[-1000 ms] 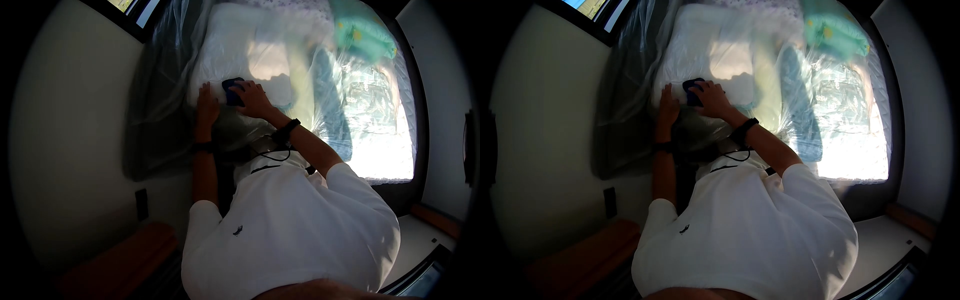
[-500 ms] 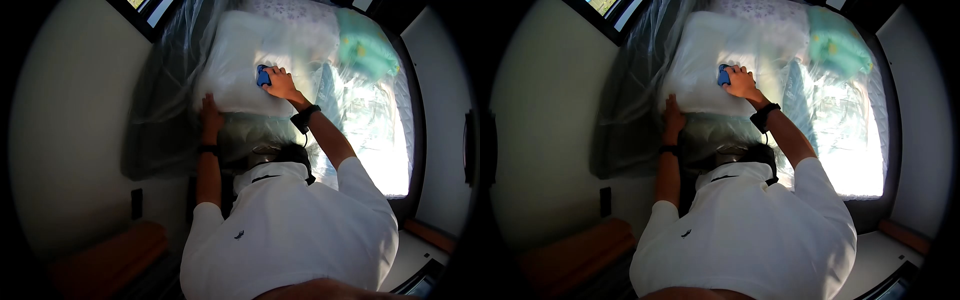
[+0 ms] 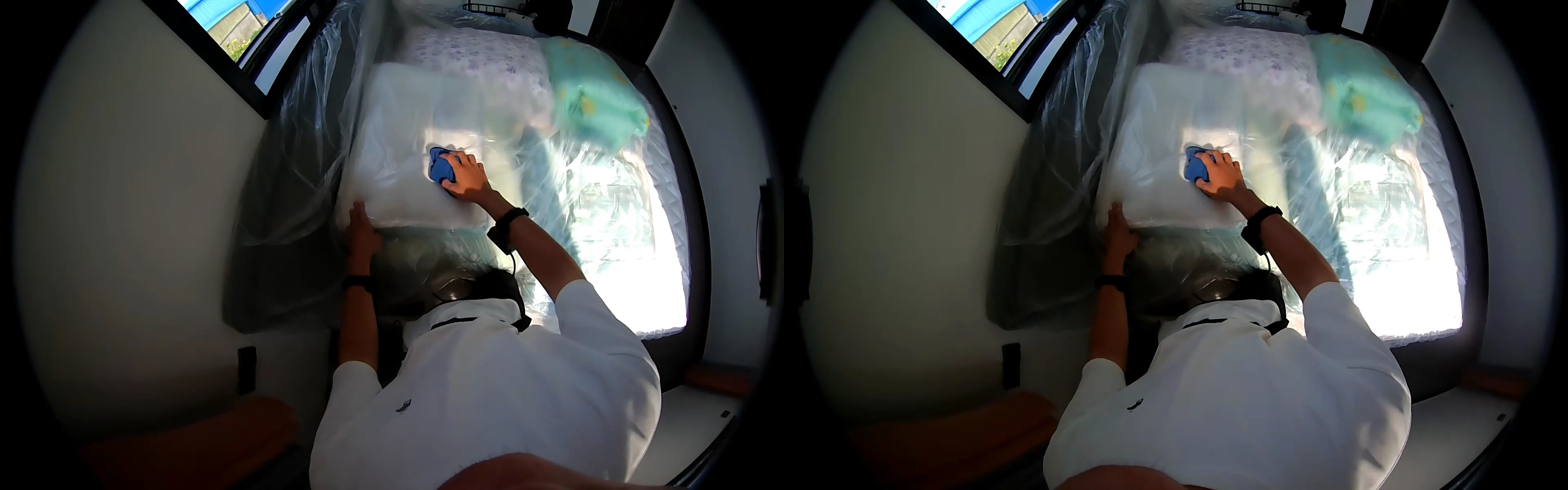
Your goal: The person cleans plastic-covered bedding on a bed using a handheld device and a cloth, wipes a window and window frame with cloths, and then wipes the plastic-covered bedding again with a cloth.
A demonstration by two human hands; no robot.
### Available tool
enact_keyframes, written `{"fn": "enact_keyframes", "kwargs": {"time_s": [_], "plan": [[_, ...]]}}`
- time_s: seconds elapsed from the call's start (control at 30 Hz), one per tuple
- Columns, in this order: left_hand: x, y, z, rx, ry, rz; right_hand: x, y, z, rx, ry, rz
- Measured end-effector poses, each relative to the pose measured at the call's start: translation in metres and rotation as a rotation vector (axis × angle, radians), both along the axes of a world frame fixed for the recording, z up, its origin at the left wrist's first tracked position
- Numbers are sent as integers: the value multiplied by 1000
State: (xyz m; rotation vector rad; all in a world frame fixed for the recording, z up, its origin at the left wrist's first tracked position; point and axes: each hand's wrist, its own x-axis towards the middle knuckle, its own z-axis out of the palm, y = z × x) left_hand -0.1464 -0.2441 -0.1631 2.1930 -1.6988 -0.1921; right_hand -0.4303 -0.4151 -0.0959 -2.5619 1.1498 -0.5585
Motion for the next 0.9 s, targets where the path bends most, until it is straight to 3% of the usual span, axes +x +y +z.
{"fn": "enact_keyframes", "kwargs": {"time_s": [0.1, 0.17, 0.2, 0.27, 0.33, 0.4, 0.47, 0.53, 0.6, 0.67, 0.73, 0.8, 0.87, 0.9], "plan": [[8, -12, -1, 94, 194, -9, 8, 7, -1, 85, -27, -253], [3, -10, 14, -41, -226, -2, 10, 30, 8, 96, 58, -192], [-4, -7, 27, -39, -232, -19, 9, 46, 13, 109, 53, -132], [-58, 8, 112, -56, -192, -224, 6, 68, 10, 140, -41, -85], [-90, 2, 120, -124, 87, -445, 2, 72, 23, 296, -58, -46], [-113, -11, 106, -118, 201, -481, 1, 54, 5, 576, -488, 166], [-121, -25, 96, -122, 323, -528, -4, 45, 0, 520, -524, 164], [-120, -38, 96, -31, 95, -405, -10, 33, -12, 819, -813, 76], [-120, -47, 121, 55, 56, -428, -9, 19, -43, 682, -744, -79], [-112, -61, 146, -16, 91, -340, -10, 3, -87, 395, -538, 7], [-93, -61, 166, -111, 152, -217, -17, 4, -95, -115, -199, 352], [-68, -70, 150, -364, 173, 7, 4, 37, -53, -51, -195, 283], [-51, -62, 116, -271, 178, 102, 10, 52, -51, -135, -57, 131], [-42, -60, 99, -200, 168, 190, 11, 53, -57, -45, -43, 34]]}}
